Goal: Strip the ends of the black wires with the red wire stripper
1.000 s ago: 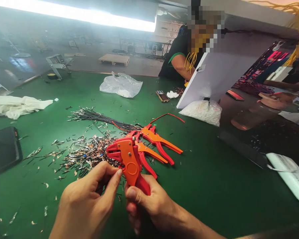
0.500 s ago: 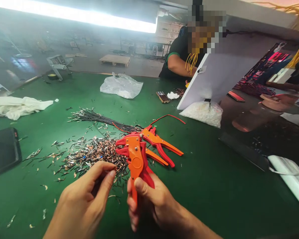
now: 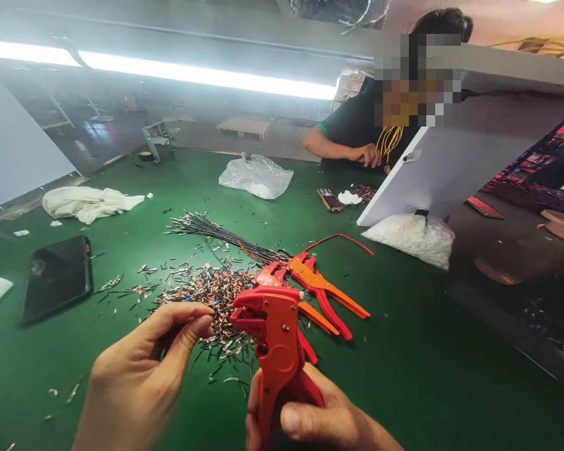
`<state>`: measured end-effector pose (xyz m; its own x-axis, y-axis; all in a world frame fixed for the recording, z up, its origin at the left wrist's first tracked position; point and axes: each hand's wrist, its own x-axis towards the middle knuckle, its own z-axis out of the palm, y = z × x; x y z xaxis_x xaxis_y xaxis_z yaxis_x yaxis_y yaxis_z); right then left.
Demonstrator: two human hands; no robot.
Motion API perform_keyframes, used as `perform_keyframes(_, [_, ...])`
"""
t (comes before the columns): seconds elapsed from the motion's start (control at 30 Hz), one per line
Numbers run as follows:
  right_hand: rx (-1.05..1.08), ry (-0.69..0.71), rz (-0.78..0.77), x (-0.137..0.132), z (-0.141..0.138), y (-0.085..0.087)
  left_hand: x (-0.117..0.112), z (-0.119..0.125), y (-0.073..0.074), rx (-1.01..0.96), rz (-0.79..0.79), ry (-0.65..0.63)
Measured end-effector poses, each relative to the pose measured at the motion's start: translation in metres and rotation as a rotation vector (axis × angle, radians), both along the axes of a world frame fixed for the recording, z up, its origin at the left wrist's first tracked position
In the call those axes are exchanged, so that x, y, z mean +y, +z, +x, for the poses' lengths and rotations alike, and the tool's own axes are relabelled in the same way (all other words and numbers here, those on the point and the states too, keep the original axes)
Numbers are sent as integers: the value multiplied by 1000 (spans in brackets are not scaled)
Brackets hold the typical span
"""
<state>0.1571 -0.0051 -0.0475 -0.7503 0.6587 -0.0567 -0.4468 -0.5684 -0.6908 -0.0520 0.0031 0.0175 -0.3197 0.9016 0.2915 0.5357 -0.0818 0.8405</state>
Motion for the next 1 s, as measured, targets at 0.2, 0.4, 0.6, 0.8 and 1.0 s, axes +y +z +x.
perform_keyframes(0.2, [-38,35,16,-2,6,-4,0,-5,1,-91,-79,-95])
perform_keyframes(0.4, [-91,94,80,1,6,1,-3,4,7,-256,-236,-96])
perform_keyframes(0.6, [-99,62,99,2,2,4,-3,5,12,-244,-254,-121])
perform_keyframes(0.8, [-110,81,131,5,-1,7,-2,5,11,-198,-209,-142])
perform_keyframes(1.0, [-127,-26,47,-4,-2,4,-3,6,11,-250,-239,-153])
